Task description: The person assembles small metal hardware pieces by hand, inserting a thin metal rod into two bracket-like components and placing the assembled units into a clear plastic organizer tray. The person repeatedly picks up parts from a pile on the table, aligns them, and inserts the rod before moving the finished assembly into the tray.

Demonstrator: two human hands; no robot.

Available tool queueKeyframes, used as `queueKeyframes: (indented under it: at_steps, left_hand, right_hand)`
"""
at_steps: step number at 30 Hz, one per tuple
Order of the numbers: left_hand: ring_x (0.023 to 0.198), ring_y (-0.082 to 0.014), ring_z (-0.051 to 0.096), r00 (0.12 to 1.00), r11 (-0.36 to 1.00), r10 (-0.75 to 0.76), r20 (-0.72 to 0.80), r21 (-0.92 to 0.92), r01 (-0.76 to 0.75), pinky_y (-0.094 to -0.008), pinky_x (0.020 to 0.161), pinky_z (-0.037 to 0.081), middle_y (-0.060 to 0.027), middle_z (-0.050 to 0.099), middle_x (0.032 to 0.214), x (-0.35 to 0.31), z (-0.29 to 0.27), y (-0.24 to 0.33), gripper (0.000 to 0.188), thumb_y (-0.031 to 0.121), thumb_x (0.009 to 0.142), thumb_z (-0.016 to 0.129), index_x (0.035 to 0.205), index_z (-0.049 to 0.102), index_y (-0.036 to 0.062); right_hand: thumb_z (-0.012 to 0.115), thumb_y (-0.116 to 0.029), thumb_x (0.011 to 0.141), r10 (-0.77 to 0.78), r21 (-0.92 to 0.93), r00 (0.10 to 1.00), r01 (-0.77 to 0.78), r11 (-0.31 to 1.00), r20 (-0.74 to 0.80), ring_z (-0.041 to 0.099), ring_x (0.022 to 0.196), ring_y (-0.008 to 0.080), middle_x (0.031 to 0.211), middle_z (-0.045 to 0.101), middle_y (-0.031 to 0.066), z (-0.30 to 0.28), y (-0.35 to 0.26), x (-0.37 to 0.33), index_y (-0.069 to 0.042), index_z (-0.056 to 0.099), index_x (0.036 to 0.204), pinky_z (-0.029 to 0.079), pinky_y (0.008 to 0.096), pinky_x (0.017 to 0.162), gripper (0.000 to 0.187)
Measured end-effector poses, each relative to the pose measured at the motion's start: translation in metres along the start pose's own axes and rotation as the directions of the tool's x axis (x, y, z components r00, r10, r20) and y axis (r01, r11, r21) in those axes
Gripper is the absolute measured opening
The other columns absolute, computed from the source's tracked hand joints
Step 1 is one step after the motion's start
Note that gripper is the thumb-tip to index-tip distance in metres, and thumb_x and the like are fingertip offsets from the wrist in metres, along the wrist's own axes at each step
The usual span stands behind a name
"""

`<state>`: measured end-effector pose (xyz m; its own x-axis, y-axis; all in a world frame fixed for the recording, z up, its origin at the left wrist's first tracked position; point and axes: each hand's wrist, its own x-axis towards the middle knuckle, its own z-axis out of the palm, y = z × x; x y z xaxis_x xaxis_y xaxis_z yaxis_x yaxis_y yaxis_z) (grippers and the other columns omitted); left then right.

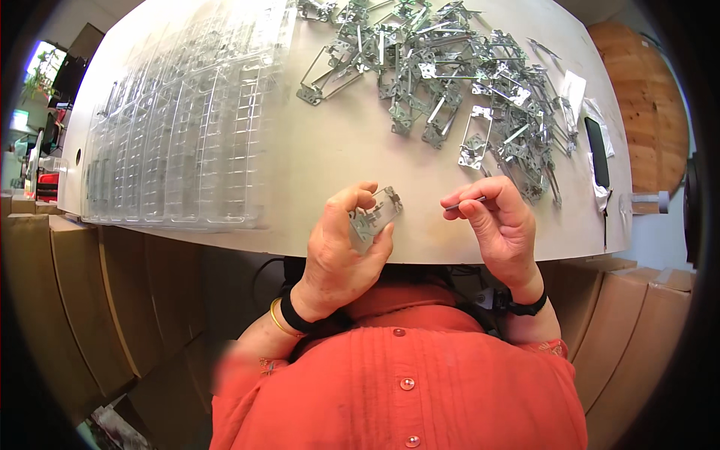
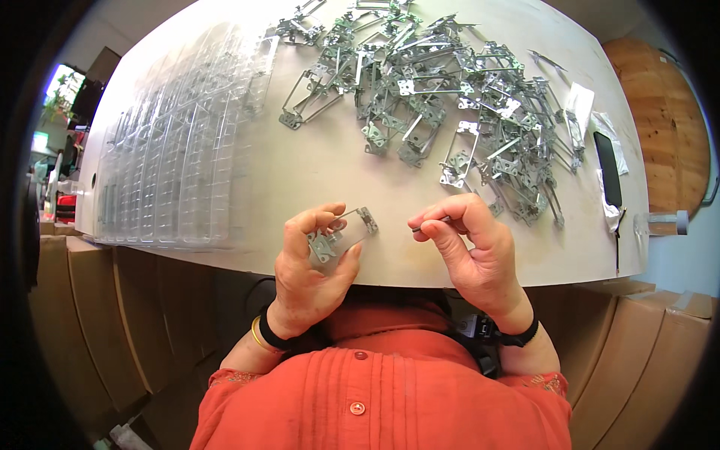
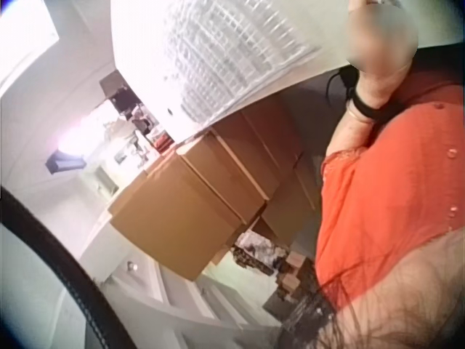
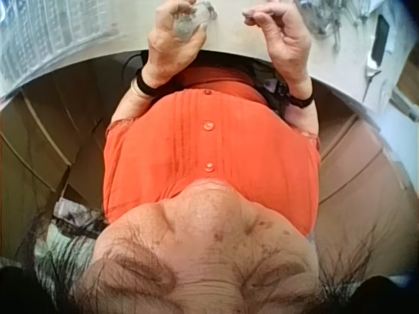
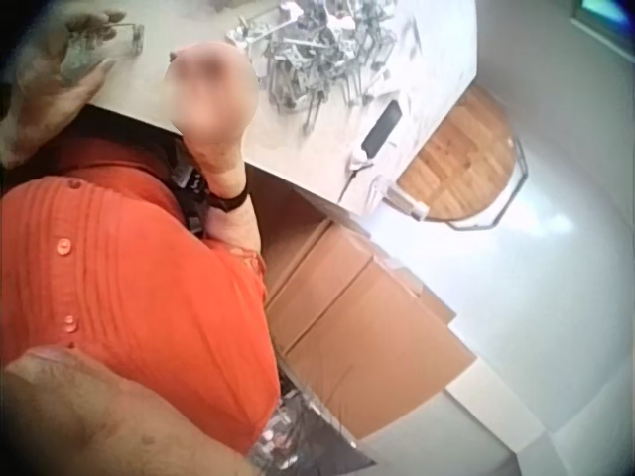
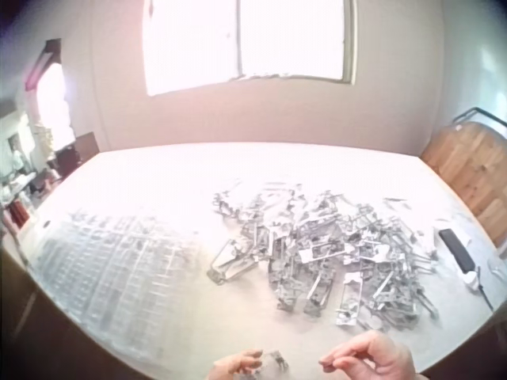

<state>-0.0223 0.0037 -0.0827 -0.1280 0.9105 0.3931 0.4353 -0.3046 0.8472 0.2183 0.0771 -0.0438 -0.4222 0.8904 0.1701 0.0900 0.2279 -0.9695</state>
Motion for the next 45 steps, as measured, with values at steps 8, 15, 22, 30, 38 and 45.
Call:
queueKeyframes:
  at_steps: [8, 15, 22, 30, 38, 45]
  left_hand:
    - [0.103, -0.0264, 0.069, 1.0, 0.993, -0.026, 0.007, 0.111, 0.026, -0.0359, 0.087, 0.058, -0.0185, 0.071, 0.128, -0.006, -0.015, -0.01, 0.044, -0.006, 0.084, 0.088, 0.122, 0.07, 0.0031]
    - [0.109, -0.0319, 0.065, 1.0, 0.962, 0.006, -0.013, 0.272, -0.003, -0.0391, 0.088, 0.057, -0.0167, 0.068, 0.128, -0.005, -0.015, -0.009, 0.043, -0.002, 0.082, 0.089, 0.121, 0.072, 0.0035]
    - [0.107, -0.0317, 0.065, 1.0, 0.974, -0.025, -0.005, 0.224, 0.026, -0.04, 0.088, 0.058, -0.018, 0.069, 0.125, -0.003, -0.021, -0.011, 0.043, -0.006, 0.084, 0.083, 0.124, 0.071, 0.0001]
    - [0.104, -0.0378, 0.067, 1.0, 0.979, 0.013, -0.022, 0.202, -0.008, -0.0441, 0.089, 0.058, -0.0198, 0.068, 0.119, -0.004, -0.027, -0.013, 0.039, -0.006, 0.085, 0.081, 0.122, 0.07, -0.0008]
    - [0.106, -0.0378, 0.067, 0.997, 0.985, -0.026, -0.066, 0.168, 0.037, -0.0454, 0.092, 0.056, -0.018, 0.066, 0.121, -0.008, -0.027, -0.012, 0.021, 0.001, 0.091, 0.079, 0.109, 0.068, 0.0002]
    - [0.102, -0.038, 0.064, 0.998, 0.994, -0.003, -0.07, 0.109, 0.011, -0.0458, 0.089, 0.054, -0.0164, 0.062, 0.115, -0.009, -0.026, -0.013, 0.016, -0.001, 0.094, 0.076, 0.105, 0.064, 0.0004]
  right_hand:
    - [0.068, -0.008, 0.112, 0.153, -0.072, 0.988, -0.15, 0.986, 0.033, 0.078, 0.092, 0.0142, 0.106, 0.08, 0.0084, -0.006, 0.015, 0.001, -0.001, 0.066, 0.114, 0.061, 0.0275, 0.083, 0.008]
    - [0.068, -0.009, 0.113, 0.288, -0.074, 0.957, -0.284, 0.956, 0.043, 0.075, 0.09, 0.0118, 0.105, 0.08, 0.0071, -0.012, 0.018, 0.001, -0.002, 0.066, 0.114, 0.059, 0.0262, 0.083, 0.008]
    - [0.067, -0.011, 0.113, 0.327, -0.026, 0.943, -0.326, 0.945, 0.067, 0.074, 0.09, 0.0113, 0.108, 0.08, 0.008, -0.014, 0.023, 0.006, -0.001, 0.065, 0.115, 0.058, 0.0264, 0.084, 0.01]
    - [0.063, -0.007, 0.114, 0.38, -0.121, 0.924, -0.372, 0.92, 0.05, 0.074, 0.088, 0.0124, 0.105, 0.079, 0.0078, -0.011, 0.016, 0.01, -0.001, 0.066, 0.114, 0.059, 0.0272, 0.083, 0.007]
    - [0.063, -0.012, 0.115, 0.375, -0.105, 0.927, -0.371, 0.923, 0.027, 0.072, 0.083, 0.01, 0.103, 0.078, 0.006, -0.009, 0.018, 0.009, -0.003, 0.063, 0.114, 0.058, 0.0245, 0.078, 0.009]
    - [0.065, -0.02, 0.116, 0.344, -0.146, 0.937, -0.333, 0.931, 0.054, 0.069, 0.081, 0.0073, 0.103, 0.077, 0.0036, -0.01, 0.022, 0.01, -0.007, 0.062, 0.114, 0.054, 0.0222, 0.075, 0.014]
